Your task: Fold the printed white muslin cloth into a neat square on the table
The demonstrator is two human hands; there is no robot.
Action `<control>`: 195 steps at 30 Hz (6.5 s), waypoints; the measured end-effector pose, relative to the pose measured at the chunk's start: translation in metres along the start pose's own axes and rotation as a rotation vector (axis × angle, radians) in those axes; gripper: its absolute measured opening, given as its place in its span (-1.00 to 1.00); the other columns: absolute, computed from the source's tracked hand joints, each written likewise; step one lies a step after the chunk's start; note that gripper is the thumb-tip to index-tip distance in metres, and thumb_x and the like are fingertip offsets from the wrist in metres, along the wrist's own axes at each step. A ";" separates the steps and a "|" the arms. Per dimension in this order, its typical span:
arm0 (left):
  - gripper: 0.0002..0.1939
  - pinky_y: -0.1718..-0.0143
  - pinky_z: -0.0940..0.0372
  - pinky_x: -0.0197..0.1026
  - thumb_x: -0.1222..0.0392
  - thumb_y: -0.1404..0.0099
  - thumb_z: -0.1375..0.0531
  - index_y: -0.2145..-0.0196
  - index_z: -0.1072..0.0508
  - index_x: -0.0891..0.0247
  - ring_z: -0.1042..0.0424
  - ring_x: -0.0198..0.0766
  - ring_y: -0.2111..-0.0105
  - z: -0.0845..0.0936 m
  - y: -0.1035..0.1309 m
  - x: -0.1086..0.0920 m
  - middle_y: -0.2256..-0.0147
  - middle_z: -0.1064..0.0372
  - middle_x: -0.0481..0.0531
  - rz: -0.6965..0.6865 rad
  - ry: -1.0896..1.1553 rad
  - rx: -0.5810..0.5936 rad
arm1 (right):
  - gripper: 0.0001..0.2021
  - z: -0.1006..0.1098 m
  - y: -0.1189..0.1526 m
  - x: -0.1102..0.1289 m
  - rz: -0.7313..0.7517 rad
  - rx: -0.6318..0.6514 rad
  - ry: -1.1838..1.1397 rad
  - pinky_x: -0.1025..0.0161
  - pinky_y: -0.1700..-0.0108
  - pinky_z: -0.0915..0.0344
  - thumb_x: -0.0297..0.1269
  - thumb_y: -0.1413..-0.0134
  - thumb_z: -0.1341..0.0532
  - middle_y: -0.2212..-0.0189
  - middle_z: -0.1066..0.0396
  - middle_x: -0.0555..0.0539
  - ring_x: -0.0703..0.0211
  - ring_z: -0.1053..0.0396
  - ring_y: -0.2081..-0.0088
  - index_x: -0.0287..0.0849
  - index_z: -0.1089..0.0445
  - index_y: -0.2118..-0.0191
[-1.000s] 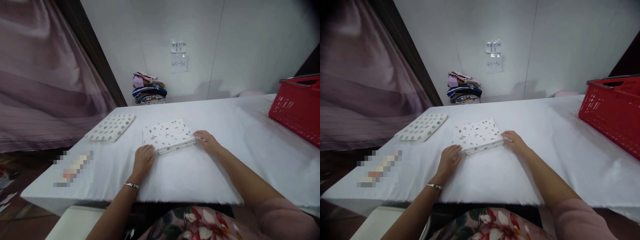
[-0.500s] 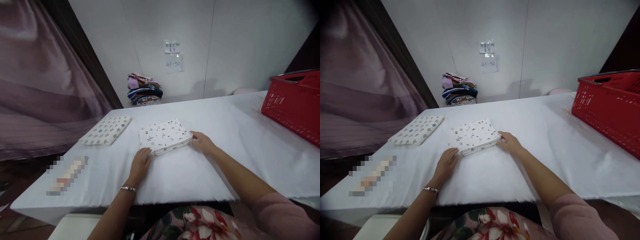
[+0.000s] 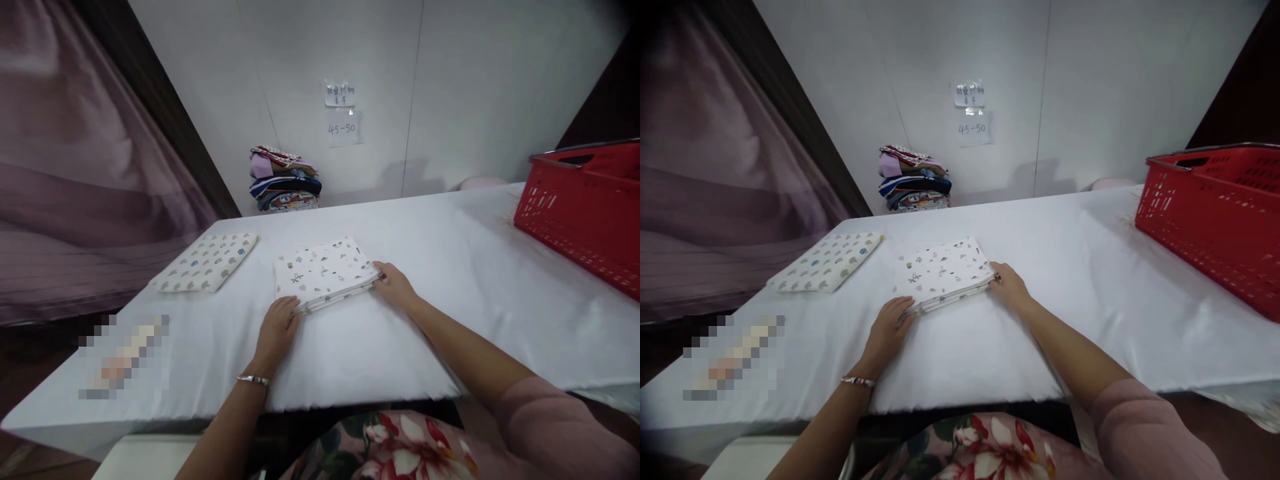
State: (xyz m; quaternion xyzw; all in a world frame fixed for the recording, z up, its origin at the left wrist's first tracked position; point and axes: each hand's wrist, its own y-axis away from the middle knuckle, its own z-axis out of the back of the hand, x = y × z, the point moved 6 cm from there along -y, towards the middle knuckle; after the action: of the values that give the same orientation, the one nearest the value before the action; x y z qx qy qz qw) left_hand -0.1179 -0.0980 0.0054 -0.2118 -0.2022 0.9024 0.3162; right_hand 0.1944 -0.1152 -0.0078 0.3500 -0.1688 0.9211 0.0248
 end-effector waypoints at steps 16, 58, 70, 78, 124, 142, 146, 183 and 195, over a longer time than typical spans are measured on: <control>-0.72 -0.07 -0.20 0.05 0.16 -0.27 -0.06 0.09 -0.39 0.23 -0.30 -0.10 0.02 0.000 0.001 0.002 0.08 -0.40 0.06 0.060 -0.013 0.006 | -0.44 0.001 0.002 0.000 -0.052 -0.011 0.173 0.15 0.17 -0.22 -0.29 -0.06 -0.01 0.04 -0.31 -0.17 0.04 -0.31 0.19 -0.14 -0.02 -0.22; -0.72 -0.09 -0.19 0.02 0.19 -0.28 -0.04 0.08 -0.38 0.22 -0.28 -0.17 0.00 -0.001 0.004 0.004 0.07 -0.38 0.05 0.047 0.031 -0.021 | -0.57 0.001 -0.022 -0.016 -0.461 0.182 -0.310 0.36 0.55 -0.08 -0.31 0.14 -0.22 0.65 -0.25 0.07 0.33 -0.15 0.64 -0.26 -0.32 0.06; -0.70 -0.11 -0.17 0.07 0.26 -0.24 -0.06 0.07 -0.38 0.21 -0.19 -0.11 -0.07 0.002 0.005 -0.001 0.00 -0.31 0.08 0.048 -0.032 -0.013 | -0.44 0.010 -0.014 -0.003 -0.435 0.314 0.013 0.32 0.49 -0.15 -0.13 -0.03 -0.14 0.59 -0.37 0.01 0.23 -0.30 0.57 -0.20 -0.13 -0.15; -0.68 -0.11 -0.16 0.12 0.28 -0.24 -0.04 0.05 -0.36 0.21 -0.17 -0.08 -0.09 0.001 0.007 -0.001 -0.01 -0.29 0.09 0.072 -0.021 0.013 | -0.37 0.005 -0.024 0.001 -0.392 0.349 0.102 0.32 0.52 -0.16 -0.25 0.06 -0.22 0.62 -0.39 0.02 0.26 -0.28 0.65 -0.23 -0.11 -0.18; -0.65 -0.13 -0.15 0.08 0.25 -0.24 -0.05 0.02 -0.35 0.20 -0.18 -0.09 -0.09 -0.001 0.007 0.001 -0.01 -0.30 0.08 0.022 0.019 0.008 | -0.78 0.013 -0.039 0.000 -0.365 0.094 -0.365 0.42 0.61 -0.05 -0.35 0.10 -0.21 0.70 -0.23 0.13 0.39 -0.14 0.68 -0.19 -0.29 0.24; -0.69 -0.15 -0.12 0.04 0.28 -0.22 -0.07 0.07 -0.39 0.23 -0.09 -0.08 -0.13 0.004 0.010 0.002 -0.06 -0.23 0.11 0.098 -0.036 -0.017 | -0.71 0.003 -0.016 -0.017 -0.529 0.310 -0.177 0.38 0.68 0.03 -0.07 0.05 -0.21 0.74 -0.26 0.03 0.39 -0.06 0.75 -0.25 -0.34 0.43; -0.64 -0.11 -0.18 -0.04 0.28 -0.19 -0.11 0.04 -0.37 0.18 -0.16 -0.11 -0.10 0.010 0.016 0.008 -0.09 -0.19 0.06 0.235 -0.013 -0.024 | -0.71 0.004 -0.013 -0.016 -0.516 0.312 -0.124 0.37 0.68 0.03 -0.06 0.03 -0.17 0.73 -0.29 0.01 0.38 -0.08 0.75 -0.25 -0.36 0.39; -0.63 0.65 0.04 -0.36 -0.07 -0.03 -0.22 0.61 -0.28 0.30 -0.08 -0.48 0.69 0.000 0.020 0.048 0.65 -0.22 -0.08 1.031 0.833 0.045 | -0.62 0.004 -0.012 -0.017 -0.302 0.245 0.101 0.24 0.45 -0.11 0.03 0.05 -0.05 0.62 -0.37 -0.05 0.13 -0.29 0.53 -0.17 -0.41 0.35; -0.66 0.63 -0.01 -0.33 -0.04 -0.08 -0.17 0.62 -0.31 0.29 -0.11 -0.44 0.70 0.004 0.016 0.052 0.70 -0.21 -0.08 1.037 0.598 0.109 | -0.63 0.003 -0.010 -0.018 -0.322 0.269 0.107 0.25 0.44 -0.12 0.03 0.00 -0.04 0.65 -0.34 -0.02 0.15 -0.29 0.53 -0.17 -0.39 0.34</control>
State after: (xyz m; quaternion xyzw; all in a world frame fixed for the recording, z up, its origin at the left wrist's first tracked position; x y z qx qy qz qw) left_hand -0.1646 -0.0765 -0.0125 -0.5108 0.0719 0.8494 -0.1115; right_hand 0.2117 -0.1053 -0.0149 0.3229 0.0152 0.9368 0.1336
